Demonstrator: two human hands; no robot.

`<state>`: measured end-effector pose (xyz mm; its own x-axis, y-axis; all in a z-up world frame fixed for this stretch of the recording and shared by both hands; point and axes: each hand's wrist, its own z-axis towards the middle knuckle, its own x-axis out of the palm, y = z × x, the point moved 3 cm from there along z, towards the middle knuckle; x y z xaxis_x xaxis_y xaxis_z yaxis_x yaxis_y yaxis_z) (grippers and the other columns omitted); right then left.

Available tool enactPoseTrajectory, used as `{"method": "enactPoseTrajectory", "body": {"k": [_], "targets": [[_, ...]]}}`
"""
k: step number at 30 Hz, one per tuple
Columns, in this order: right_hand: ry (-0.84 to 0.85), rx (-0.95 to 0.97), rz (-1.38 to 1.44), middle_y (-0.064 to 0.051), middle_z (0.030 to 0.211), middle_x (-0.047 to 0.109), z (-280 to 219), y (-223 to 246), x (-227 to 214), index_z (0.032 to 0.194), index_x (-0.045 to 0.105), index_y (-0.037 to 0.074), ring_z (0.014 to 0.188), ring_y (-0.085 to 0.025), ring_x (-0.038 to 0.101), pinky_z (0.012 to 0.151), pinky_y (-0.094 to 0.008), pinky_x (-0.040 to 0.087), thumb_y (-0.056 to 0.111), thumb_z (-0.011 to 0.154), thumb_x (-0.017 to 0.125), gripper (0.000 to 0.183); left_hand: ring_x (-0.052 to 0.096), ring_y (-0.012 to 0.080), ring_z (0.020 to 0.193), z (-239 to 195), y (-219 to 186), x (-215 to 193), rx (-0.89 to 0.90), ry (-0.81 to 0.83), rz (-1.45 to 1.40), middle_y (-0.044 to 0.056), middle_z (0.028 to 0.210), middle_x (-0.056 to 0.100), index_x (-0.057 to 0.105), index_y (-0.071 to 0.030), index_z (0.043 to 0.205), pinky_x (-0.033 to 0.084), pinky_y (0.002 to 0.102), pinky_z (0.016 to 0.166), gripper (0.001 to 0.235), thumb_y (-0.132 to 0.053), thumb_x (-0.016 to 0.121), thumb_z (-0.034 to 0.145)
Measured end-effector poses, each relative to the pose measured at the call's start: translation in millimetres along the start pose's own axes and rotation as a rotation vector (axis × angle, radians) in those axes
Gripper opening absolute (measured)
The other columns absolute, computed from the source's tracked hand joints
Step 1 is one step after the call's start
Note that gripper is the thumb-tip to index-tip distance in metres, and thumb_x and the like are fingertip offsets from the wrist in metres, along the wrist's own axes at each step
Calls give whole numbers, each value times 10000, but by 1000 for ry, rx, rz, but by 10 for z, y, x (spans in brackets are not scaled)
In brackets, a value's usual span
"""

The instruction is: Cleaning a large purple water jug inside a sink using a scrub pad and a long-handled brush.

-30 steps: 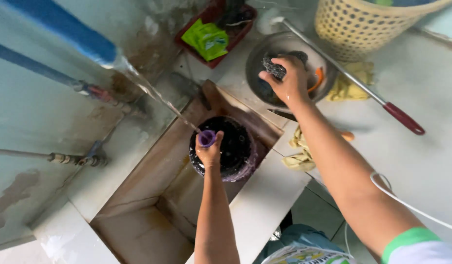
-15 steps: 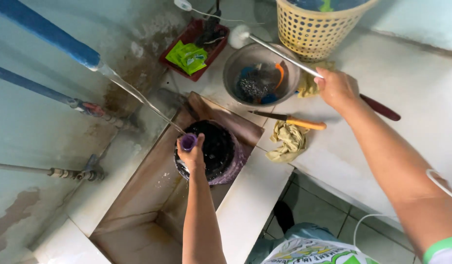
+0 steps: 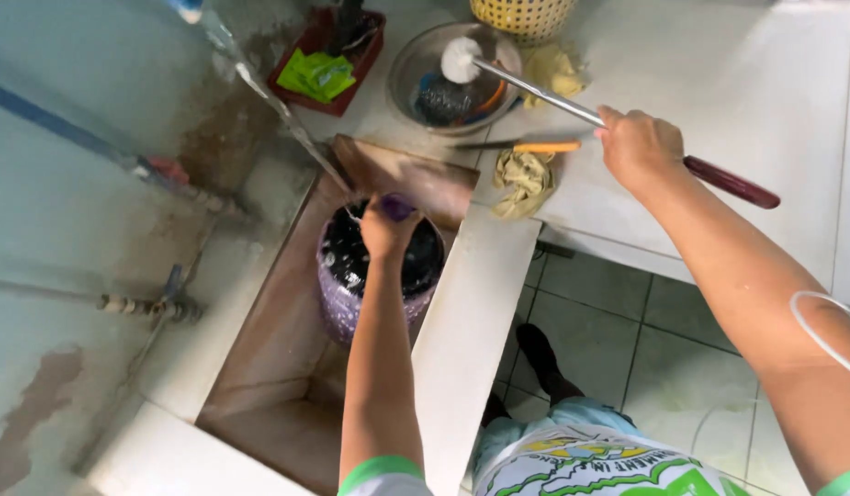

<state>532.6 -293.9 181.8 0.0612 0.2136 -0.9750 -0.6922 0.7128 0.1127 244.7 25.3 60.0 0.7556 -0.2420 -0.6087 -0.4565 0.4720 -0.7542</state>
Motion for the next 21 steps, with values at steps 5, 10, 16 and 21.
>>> {"method": "enactPoseTrajectory", "body": {"k": [5, 10, 16, 21], "targets": [[5, 20, 113, -176, 918, 715, -458, 56, -466, 1281, 740, 177, 803, -387, 677, 720, -502, 533, 324, 1105, 612, 262, 765, 321, 861, -181, 89, 73, -20, 33, 93, 94, 930, 782, 723, -168, 1000, 619, 434, 758, 514, -382, 941, 586], [216, 53, 365, -137, 829, 702, -972, -39, -691, 1202, 747, 174, 731, -314, 661, 727, -438, 542, 478, 1056, 657, 349, 741, 321, 880, -254, 89, -83, -95, 125, 160, 99, 948, 770, 717, -171, 1013, 598, 445, 755, 646, -337, 964, 439], [420, -19, 211, -122, 782, 711, -1474, -325, -393, 1117, 780, 203, 697, -309, 644, 699, -439, 546, 546, 977, 631, 399, 767, 271, 929, -575, 507, -130, -117, 134, 67, 73, 1003, 790, 719, -170, 1048, 610, 396, 841, 624, -257, 975, 485], [427, -34, 344, -111, 765, 690, -1619, -655, -153, 1080, 763, 157, 615, -255, 638, 653, -402, 528, 448, 1027, 600, 338, 770, 278, 928, -538, 38, -648, -17, 35, 61, 115, 998, 793, 728, -123, 1040, 616, 415, 839, 639, -251, 994, 474]]}}
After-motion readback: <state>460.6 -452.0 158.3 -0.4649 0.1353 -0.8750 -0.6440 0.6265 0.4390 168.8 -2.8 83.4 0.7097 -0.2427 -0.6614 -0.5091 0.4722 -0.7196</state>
